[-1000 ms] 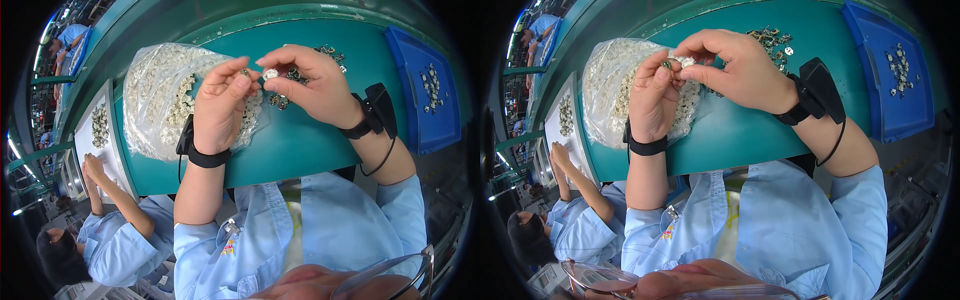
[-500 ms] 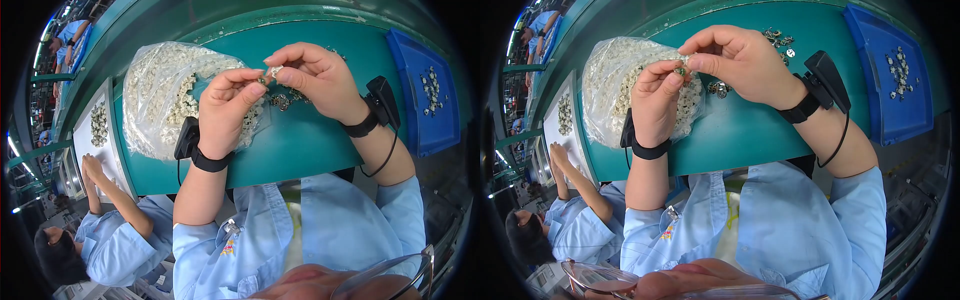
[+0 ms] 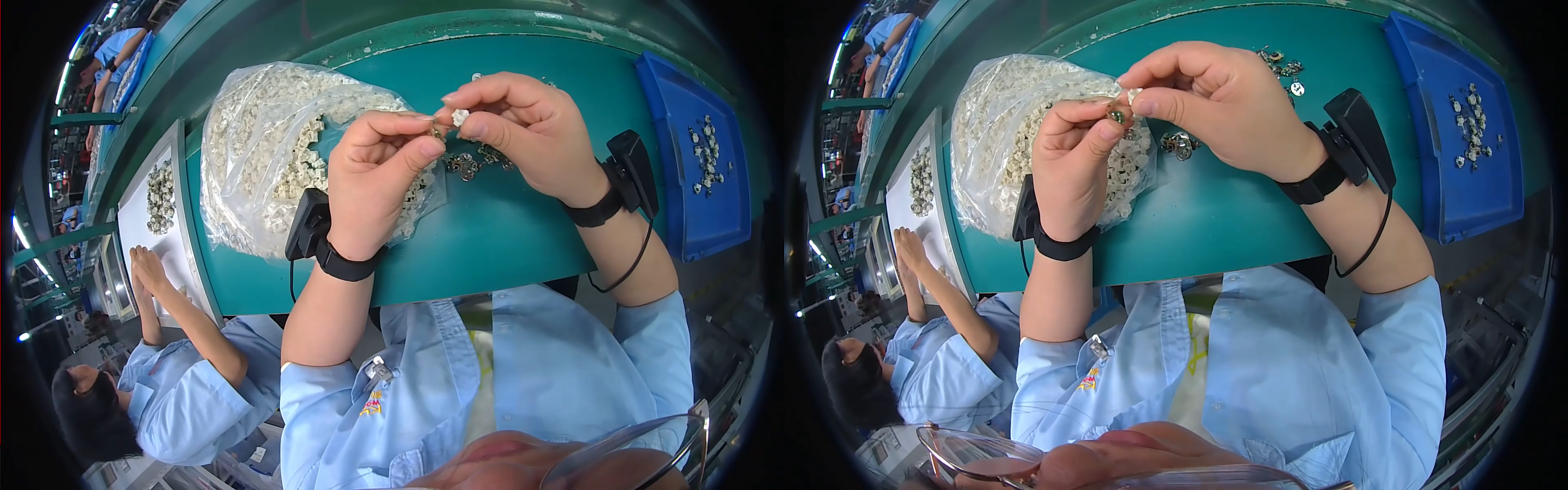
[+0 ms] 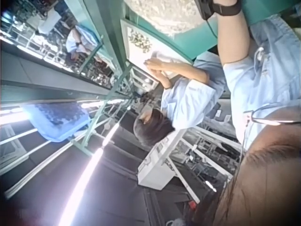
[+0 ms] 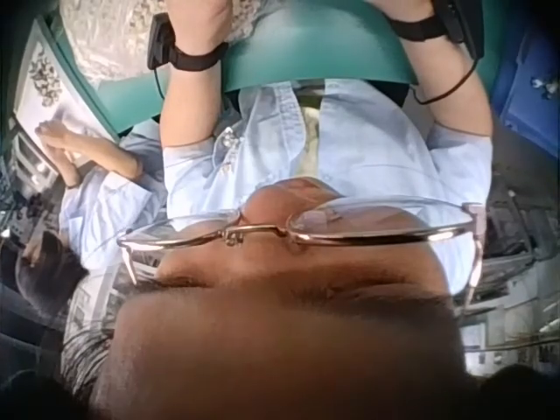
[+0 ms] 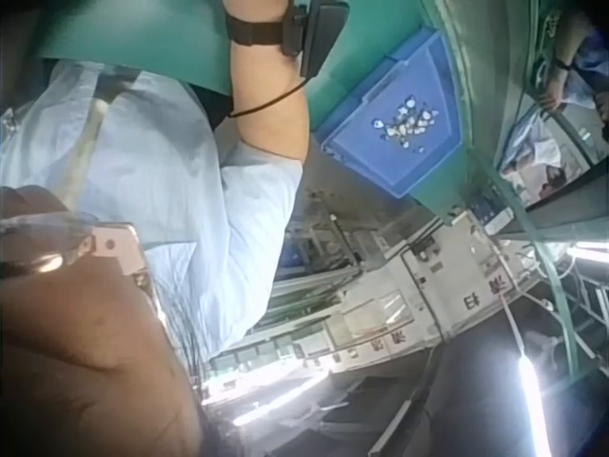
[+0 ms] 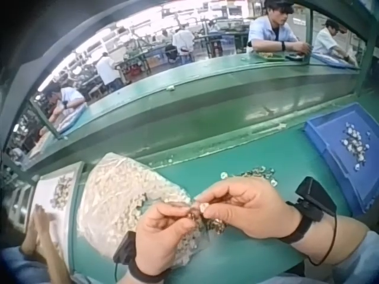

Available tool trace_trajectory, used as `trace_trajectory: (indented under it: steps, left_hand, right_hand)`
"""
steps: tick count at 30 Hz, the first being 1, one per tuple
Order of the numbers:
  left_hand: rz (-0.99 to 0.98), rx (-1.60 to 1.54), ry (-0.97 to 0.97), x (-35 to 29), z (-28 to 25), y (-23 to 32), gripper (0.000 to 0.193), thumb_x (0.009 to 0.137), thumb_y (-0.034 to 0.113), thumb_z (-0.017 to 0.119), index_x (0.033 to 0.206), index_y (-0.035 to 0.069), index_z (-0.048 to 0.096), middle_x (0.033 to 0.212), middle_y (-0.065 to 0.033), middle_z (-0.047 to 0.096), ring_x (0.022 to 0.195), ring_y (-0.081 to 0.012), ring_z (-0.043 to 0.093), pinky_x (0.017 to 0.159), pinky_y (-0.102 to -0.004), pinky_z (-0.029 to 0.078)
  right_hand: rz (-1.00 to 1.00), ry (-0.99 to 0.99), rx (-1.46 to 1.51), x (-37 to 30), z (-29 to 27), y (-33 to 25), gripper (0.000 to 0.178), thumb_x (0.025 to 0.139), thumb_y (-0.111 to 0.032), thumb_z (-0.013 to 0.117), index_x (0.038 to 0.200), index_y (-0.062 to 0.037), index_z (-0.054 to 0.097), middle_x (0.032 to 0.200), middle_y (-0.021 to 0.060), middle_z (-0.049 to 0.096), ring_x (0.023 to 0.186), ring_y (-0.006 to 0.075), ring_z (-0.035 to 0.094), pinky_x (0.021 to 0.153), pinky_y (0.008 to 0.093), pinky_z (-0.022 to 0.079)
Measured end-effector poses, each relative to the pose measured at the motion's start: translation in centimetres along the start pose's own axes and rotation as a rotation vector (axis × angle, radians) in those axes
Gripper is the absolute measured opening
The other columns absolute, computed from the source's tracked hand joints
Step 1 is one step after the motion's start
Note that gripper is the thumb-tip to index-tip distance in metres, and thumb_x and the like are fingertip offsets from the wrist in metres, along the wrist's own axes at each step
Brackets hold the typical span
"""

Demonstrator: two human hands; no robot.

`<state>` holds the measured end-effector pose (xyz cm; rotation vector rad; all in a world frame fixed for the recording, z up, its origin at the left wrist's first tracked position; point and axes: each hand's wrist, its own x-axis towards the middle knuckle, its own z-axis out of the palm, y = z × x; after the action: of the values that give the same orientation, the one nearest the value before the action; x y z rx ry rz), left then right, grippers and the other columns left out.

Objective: The person picks up a white plastic component and a metal piece by hand, presses them together, and places the assembled unit into a blue tray, repeating the process.

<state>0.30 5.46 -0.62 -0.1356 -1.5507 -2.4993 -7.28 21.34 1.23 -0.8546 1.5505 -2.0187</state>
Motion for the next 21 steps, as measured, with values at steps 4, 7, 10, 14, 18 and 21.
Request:
trace_trajectory:
  steps: [4, 7, 10, 14, 18, 21]
  left_hand:
    - [0.035, 0.071, -0.005, -0.1, 0.2, -0.1, 0.018, 0.074, -0.008, 0.061, 0.089, -0.001, 0.055, 0.093, -0.011, 0.058, 0.084, -0.0144, 0.057, 0.074, -0.0238, 0.048]
    - [0.056, 0.11, -0.016, -0.1, 0.2, -0.3, 0.018, 0.073, -0.009, 0.061, 0.087, -0.001, 0.055, 0.093, -0.0108, 0.057, 0.084, -0.0144, 0.057, 0.073, -0.024, 0.048]
    - [0.085, 0.13, -0.042, -0.2, 0.0, -0.5, 0.017, 0.072, -0.009, 0.062, 0.086, -0.001, 0.056, 0.092, -0.0104, 0.057, 0.083, -0.0143, 0.056, 0.073, -0.024, 0.048]
    - [0.12, 0.138, -0.064, -0.3, -0.1, -0.4, 0.017, 0.072, -0.01, 0.062, 0.085, -0.001, 0.056, 0.091, -0.0099, 0.057, 0.081, -0.0138, 0.056, 0.071, -0.0239, 0.048]
    - [0.169, 0.22, -0.023, -0.5, 0.1, -0.3, 0.016, 0.072, -0.009, 0.062, 0.084, -0.001, 0.057, 0.089, -0.0096, 0.057, 0.079, -0.0132, 0.056, 0.071, -0.0233, 0.048]
    - [0.182, 0.27, 0.023, -0.5, 0.2, -0.3, 0.014, 0.072, -0.009, 0.062, 0.082, -0.001, 0.058, 0.088, -0.0095, 0.057, 0.078, -0.0128, 0.056, 0.07, -0.023, 0.048]
  right_hand:
    - [-0.27, -0.094, -0.225, 0.2, -0.6, 0.9, 0.018, 0.078, -0.001, 0.061, 0.094, 0.0008, 0.054, 0.088, 0.0065, 0.055, 0.077, 0.0108, 0.053, 0.067, 0.0217, 0.044]
    - [-0.258, -0.029, -0.128, -0.1, 0.2, 1.1, 0.016, 0.077, 0.0, 0.061, 0.092, -0.0005, 0.055, 0.086, 0.0065, 0.056, 0.076, 0.012, 0.053, 0.065, 0.0226, 0.044]
    - [-0.316, -0.02, -0.158, -0.1, 0.2, 1.3, 0.016, 0.076, 0.0, 0.062, 0.091, -0.0017, 0.057, 0.085, 0.0069, 0.056, 0.076, 0.0135, 0.054, 0.064, 0.0237, 0.044]
    - [-0.484, -0.07, -0.398, 0.0, -0.3, 1.1, 0.018, 0.074, 0.001, 0.063, 0.09, -0.0028, 0.058, 0.084, 0.0078, 0.057, 0.076, 0.0164, 0.055, 0.065, 0.026, 0.044]
    - [-0.574, -0.072, -0.59, 0.0, -0.1, 0.4, 0.019, 0.073, 0.002, 0.063, 0.09, -0.003, 0.058, 0.085, 0.0089, 0.057, 0.077, 0.0197, 0.055, 0.066, 0.0286, 0.044]
    - [-0.603, -0.06, -0.648, 0.1, 0.2, 0.3, 0.02, 0.072, 0.003, 0.062, 0.09, -0.003, 0.057, 0.086, 0.0096, 0.057, 0.077, 0.022, 0.056, 0.067, 0.0301, 0.045]
